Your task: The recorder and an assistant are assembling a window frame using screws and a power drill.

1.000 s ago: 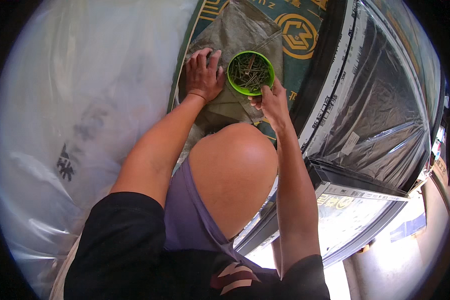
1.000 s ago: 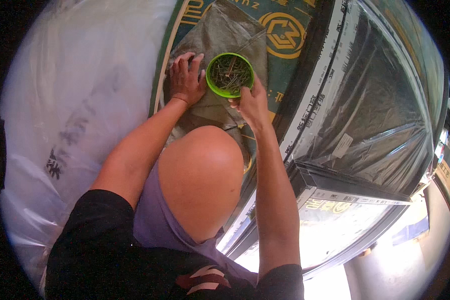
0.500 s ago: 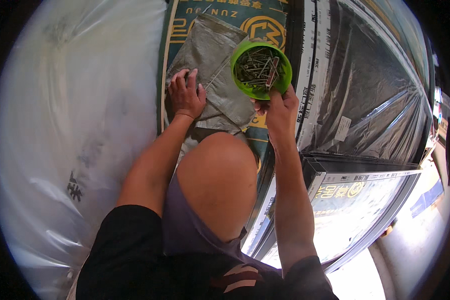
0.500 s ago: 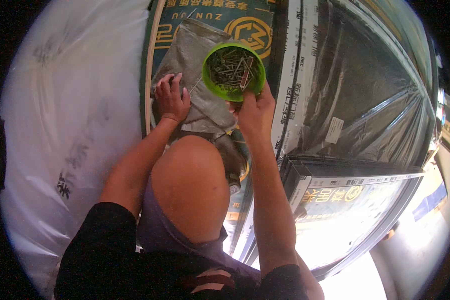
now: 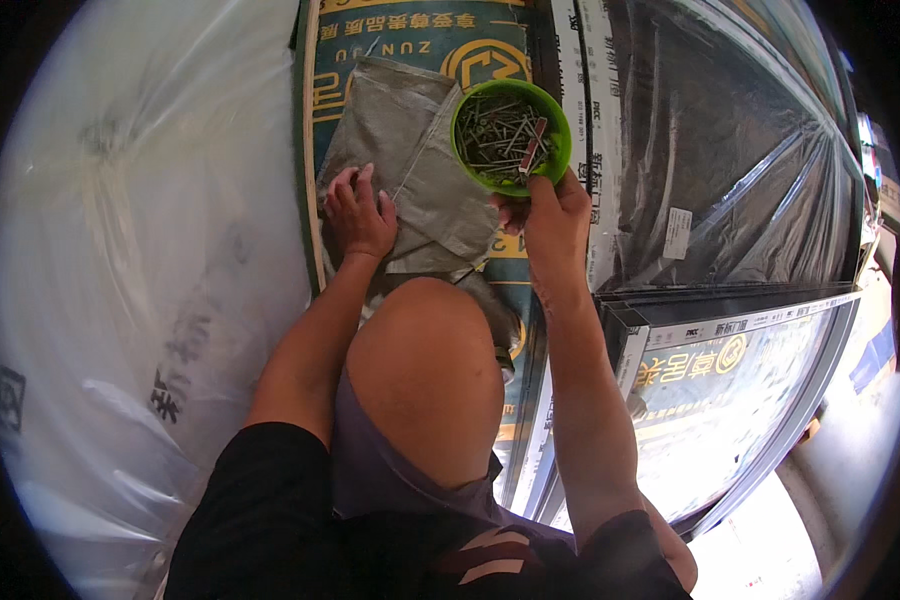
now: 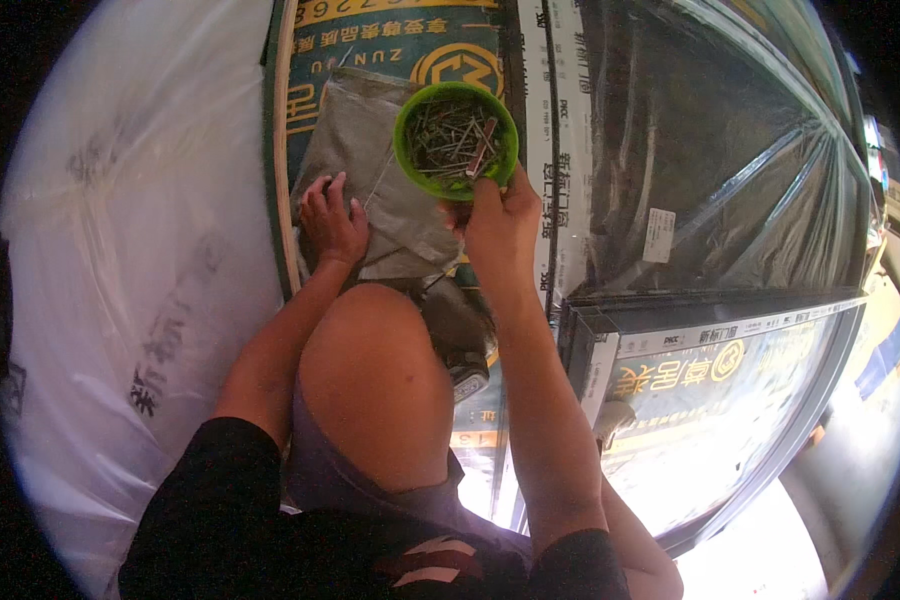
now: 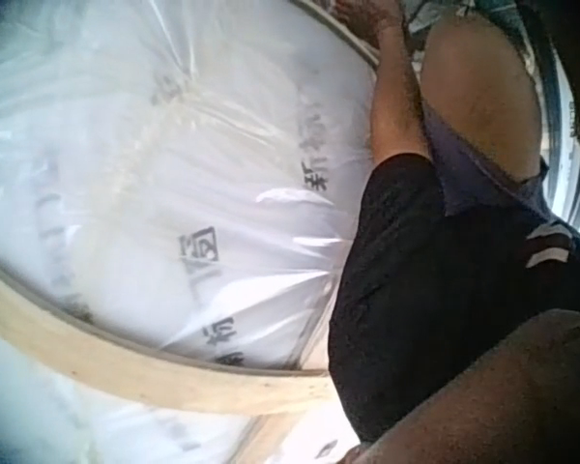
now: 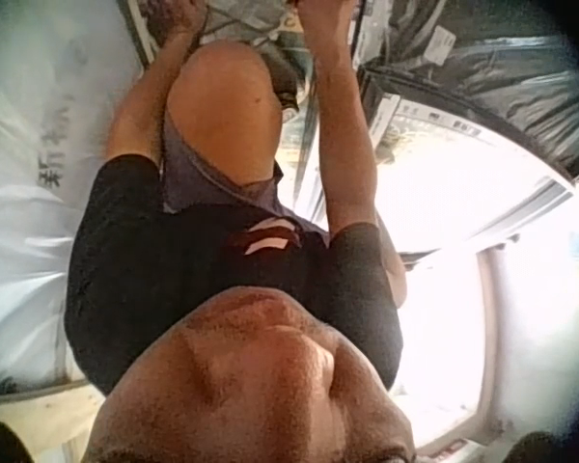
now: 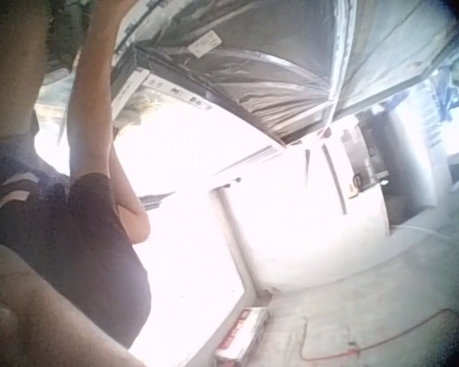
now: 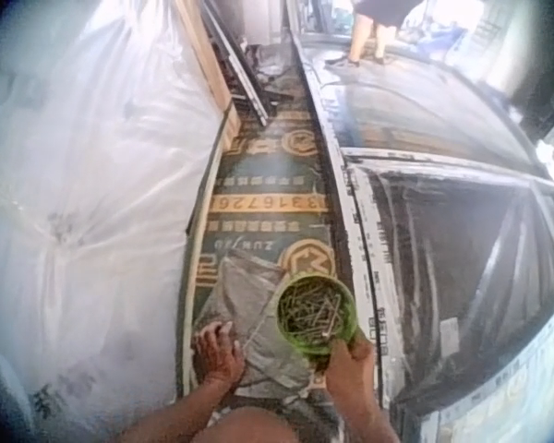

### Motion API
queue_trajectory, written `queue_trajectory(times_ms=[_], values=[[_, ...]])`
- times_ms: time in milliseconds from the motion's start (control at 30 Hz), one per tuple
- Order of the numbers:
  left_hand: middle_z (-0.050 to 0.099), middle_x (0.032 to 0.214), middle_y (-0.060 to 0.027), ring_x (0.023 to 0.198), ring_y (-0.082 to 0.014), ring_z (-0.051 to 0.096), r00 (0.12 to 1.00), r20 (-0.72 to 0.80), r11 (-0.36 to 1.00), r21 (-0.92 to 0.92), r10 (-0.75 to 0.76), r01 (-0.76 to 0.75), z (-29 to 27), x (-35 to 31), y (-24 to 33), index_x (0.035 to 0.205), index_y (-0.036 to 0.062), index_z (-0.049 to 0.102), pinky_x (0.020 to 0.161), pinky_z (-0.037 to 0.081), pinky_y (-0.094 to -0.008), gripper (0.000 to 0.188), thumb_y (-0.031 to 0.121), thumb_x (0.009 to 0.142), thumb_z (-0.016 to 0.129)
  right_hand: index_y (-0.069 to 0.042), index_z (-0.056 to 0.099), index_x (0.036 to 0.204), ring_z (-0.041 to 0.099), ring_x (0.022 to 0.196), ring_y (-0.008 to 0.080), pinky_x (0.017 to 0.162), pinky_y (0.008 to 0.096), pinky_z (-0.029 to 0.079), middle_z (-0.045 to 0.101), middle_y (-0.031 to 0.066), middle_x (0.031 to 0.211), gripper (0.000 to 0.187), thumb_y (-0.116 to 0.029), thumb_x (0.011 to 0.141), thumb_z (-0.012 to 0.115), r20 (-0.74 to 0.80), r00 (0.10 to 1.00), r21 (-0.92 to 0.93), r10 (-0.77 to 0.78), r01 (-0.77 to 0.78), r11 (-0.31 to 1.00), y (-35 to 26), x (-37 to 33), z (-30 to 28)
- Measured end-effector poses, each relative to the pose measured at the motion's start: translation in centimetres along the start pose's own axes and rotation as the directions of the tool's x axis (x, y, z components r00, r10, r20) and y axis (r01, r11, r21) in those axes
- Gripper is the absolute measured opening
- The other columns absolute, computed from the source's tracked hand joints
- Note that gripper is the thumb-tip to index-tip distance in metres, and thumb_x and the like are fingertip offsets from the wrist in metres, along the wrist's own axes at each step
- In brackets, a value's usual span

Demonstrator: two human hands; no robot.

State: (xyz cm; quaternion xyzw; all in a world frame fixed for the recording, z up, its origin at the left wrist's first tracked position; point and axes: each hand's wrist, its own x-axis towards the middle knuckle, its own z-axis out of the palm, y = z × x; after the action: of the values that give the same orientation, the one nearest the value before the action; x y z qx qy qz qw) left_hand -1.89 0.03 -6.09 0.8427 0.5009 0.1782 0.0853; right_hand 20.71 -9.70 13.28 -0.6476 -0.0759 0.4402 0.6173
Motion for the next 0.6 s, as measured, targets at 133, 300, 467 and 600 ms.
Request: queue_trajectory(times_ms=[133, 300, 467, 600], values=[[0.049, 0.138, -0.0156, 0.132, -0.0387, 0.043, 1.000, -0.002, 1.000, 0.010, 0.013, -0.013, -0.2, 0.3, 0.5, 0.138, 0.0123, 0.058, 0.111, 0.035, -0.0541, 0.047, 0.023, 0.092, 0.064, -0.001, 0.060, 0.111, 0.060, 0.061, 0.0121, 0.052, 0.0265, 0.043, 0.071, 0.0123, 0.084, 0.017, -0.013, 0.106, 0.049, -0.040, 0.990, 0.122, -0.132, 0.136, 0.983, 0.2, -1.2, -1.0], [0.049, 0.138, -0.0156, 0.132, -0.0385, 0.044, 1.000, -0.010, 0.999, 0.035, 0.029, -0.029, -0.1, -0.1, 0.0, 0.139, 0.0125, 0.058, 0.112, 0.034, -0.0542, 0.048, 0.024, 0.092, 0.063, 0.000, 0.057, 0.112, 0.058, 0.059, 0.0143, 0.051, 0.0283, 0.042, 0.071, 0.0131, 0.084, 0.016, -0.010, 0.106, 0.048, -0.116, 0.992, 0.148, -0.048, 0.065, 0.987, -0.1, -1.2, -0.8], [0.050, 0.137, -0.0154, 0.132, -0.0380, 0.044, 1.000, -0.003, 0.999, 0.038, 0.031, -0.031, -0.1, -0.1, 0.3, 0.139, 0.0126, 0.057, 0.112, 0.034, -0.0540, 0.049, 0.024, 0.091, 0.064, 0.001, 0.058, 0.115, 0.059, 0.058, 0.0135, 0.049, 0.0275, 0.041, 0.072, 0.0167, 0.085, 0.019, -0.004, 0.102, 0.045, -0.144, 0.989, 0.120, -0.043, 0.060, 0.991, 0.0, -1.2, -1.2], [0.050, 0.136, -0.0149, 0.131, -0.0373, 0.044, 0.999, -0.014, 0.999, 0.034, 0.040, -0.039, -0.2, 0.1, 0.6, 0.138, 0.0123, 0.057, 0.112, 0.034, -0.0534, 0.050, 0.024, 0.090, 0.064, 0.001, 0.058, 0.116, 0.059, 0.058, 0.0137, 0.049, 0.0273, 0.041, 0.072, 0.0169, 0.086, 0.020, -0.005, 0.102, 0.045, -0.152, 0.988, 0.129, -0.035, 0.055, 0.990, 0.4, -1.0, -1.4]])
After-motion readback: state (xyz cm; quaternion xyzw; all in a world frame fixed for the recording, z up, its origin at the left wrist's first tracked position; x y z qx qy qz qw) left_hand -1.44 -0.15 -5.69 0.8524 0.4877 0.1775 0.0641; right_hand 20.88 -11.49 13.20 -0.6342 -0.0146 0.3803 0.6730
